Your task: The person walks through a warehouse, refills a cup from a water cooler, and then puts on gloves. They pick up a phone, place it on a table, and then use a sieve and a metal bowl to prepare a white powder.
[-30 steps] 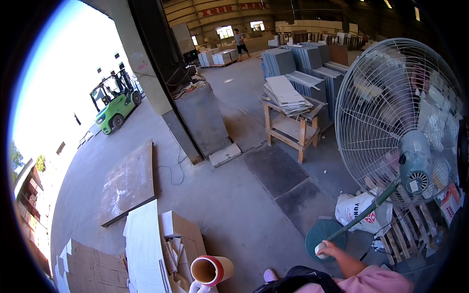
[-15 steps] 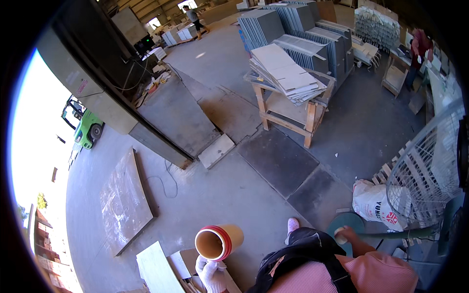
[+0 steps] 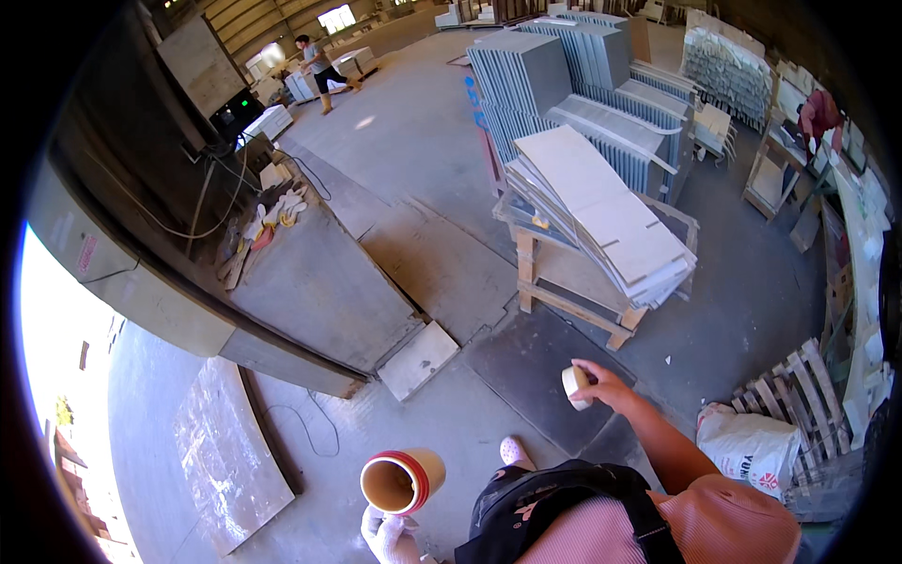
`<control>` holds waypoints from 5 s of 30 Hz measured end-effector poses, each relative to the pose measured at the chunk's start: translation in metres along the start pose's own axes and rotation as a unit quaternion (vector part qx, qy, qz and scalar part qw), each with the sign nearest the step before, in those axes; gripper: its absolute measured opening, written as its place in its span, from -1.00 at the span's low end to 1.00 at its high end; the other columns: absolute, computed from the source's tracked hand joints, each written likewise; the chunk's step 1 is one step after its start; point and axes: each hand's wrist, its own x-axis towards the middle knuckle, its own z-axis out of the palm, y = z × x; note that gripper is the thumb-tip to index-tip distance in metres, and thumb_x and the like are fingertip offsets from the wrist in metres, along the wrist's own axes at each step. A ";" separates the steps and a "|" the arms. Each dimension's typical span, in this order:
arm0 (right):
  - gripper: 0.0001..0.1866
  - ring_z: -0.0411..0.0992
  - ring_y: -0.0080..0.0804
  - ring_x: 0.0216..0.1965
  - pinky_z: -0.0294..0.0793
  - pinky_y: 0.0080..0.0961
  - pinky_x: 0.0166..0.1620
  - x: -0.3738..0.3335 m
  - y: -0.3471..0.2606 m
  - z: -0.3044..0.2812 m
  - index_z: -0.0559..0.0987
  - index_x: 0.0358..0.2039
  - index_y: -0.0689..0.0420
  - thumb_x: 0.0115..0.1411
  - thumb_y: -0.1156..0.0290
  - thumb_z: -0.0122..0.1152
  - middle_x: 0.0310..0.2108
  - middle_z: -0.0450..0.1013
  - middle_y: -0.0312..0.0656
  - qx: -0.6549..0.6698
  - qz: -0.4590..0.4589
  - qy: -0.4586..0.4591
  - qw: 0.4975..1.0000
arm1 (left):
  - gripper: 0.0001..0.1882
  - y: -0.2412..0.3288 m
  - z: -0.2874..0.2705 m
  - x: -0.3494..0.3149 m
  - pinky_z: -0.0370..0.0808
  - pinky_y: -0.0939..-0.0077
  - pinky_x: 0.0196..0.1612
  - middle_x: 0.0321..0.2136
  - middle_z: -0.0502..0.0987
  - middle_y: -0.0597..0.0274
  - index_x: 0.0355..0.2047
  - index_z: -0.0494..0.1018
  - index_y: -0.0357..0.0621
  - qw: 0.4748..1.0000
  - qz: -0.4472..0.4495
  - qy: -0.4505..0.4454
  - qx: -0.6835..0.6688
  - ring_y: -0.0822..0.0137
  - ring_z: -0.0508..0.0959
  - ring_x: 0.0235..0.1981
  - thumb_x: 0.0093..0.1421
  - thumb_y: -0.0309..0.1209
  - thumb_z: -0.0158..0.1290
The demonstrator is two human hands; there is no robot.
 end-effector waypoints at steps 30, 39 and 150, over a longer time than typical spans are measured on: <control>0.05 0.38 -0.32 0.04 0.45 -0.36 0.00 0.687 -0.421 -0.040 0.21 0.32 0.07 -0.24 0.40 0.51 0.10 0.35 -0.12 0.102 -0.097 -0.084 0.986 | -0.87 -0.019 0.417 0.818 0.41 0.58 -0.46 -0.49 0.53 0.23 -0.37 0.49 -0.25 0.966 -0.126 -0.182 -0.135 0.43 0.50 -0.55 0.04 -0.53 0.17; 0.18 0.42 -0.35 -0.06 0.48 -0.39 -0.06 0.912 -0.535 -0.048 0.20 0.32 0.13 -0.41 0.31 0.53 -0.02 0.40 -0.16 0.151 -0.113 0.057 0.980 | -0.89 0.026 0.530 1.095 0.31 0.65 -0.40 -0.52 0.44 0.35 -0.37 0.46 -0.18 0.959 -0.126 -0.246 -0.060 0.55 0.40 -0.51 0.14 -0.44 0.14; -0.11 0.44 -0.15 0.02 0.45 -0.19 0.02 3.833 -1.646 0.396 0.36 0.17 0.22 -0.24 0.27 0.47 0.01 0.44 -0.02 -0.302 0.411 -0.024 0.860 | -0.84 0.110 0.905 4.227 0.30 0.65 -0.48 -0.54 0.45 0.31 -0.39 0.47 -0.22 0.989 -0.079 0.055 -0.116 0.52 0.40 -0.55 0.05 -0.42 0.16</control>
